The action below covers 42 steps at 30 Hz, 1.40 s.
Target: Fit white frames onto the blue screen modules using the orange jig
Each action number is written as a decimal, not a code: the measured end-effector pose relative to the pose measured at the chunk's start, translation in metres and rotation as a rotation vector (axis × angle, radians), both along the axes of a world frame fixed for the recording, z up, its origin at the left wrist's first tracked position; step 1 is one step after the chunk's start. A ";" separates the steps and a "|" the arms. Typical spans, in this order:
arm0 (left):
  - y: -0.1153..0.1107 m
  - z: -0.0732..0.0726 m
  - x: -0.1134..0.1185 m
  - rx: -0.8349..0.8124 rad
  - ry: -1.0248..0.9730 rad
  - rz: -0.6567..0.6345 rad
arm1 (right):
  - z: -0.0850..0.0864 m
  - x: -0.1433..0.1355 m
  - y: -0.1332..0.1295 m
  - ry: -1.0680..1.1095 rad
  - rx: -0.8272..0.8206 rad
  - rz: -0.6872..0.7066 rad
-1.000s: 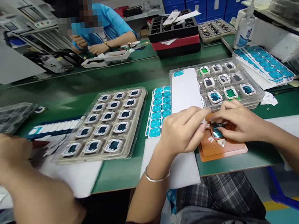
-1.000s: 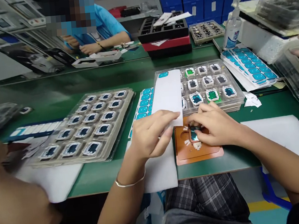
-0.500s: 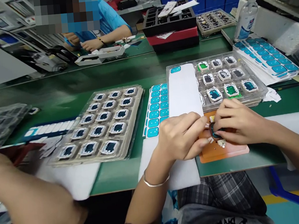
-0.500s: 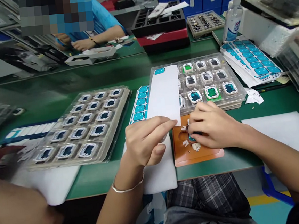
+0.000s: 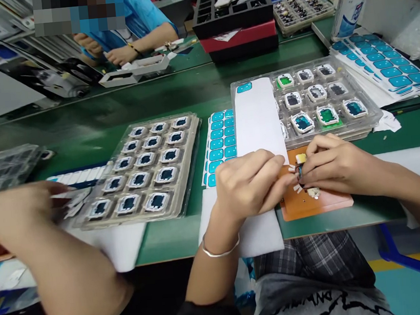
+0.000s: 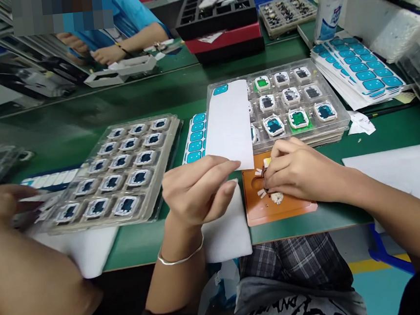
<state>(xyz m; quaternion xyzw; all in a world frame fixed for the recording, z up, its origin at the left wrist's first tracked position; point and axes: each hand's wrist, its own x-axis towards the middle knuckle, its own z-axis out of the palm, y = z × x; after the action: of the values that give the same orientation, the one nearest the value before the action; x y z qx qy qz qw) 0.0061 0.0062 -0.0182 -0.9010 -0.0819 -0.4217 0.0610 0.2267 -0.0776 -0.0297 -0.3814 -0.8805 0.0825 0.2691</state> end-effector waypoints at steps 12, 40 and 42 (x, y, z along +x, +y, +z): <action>0.000 -0.003 0.001 -0.110 -0.166 0.034 | 0.015 0.013 -0.006 -0.269 0.082 -0.034; -0.016 -0.001 0.005 -0.916 -0.045 -0.325 | 0.018 0.003 -0.005 -0.055 0.292 -0.040; -0.022 -0.003 0.007 -1.272 -0.027 -0.574 | 0.015 -0.004 -0.006 0.105 0.376 -0.068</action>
<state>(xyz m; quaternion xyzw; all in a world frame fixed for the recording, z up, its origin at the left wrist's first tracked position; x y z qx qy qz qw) 0.0135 -0.0155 -0.0209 -0.7425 -0.0722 -0.3023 -0.5934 0.2223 -0.0836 -0.0150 -0.3491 -0.8519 -0.0726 0.3835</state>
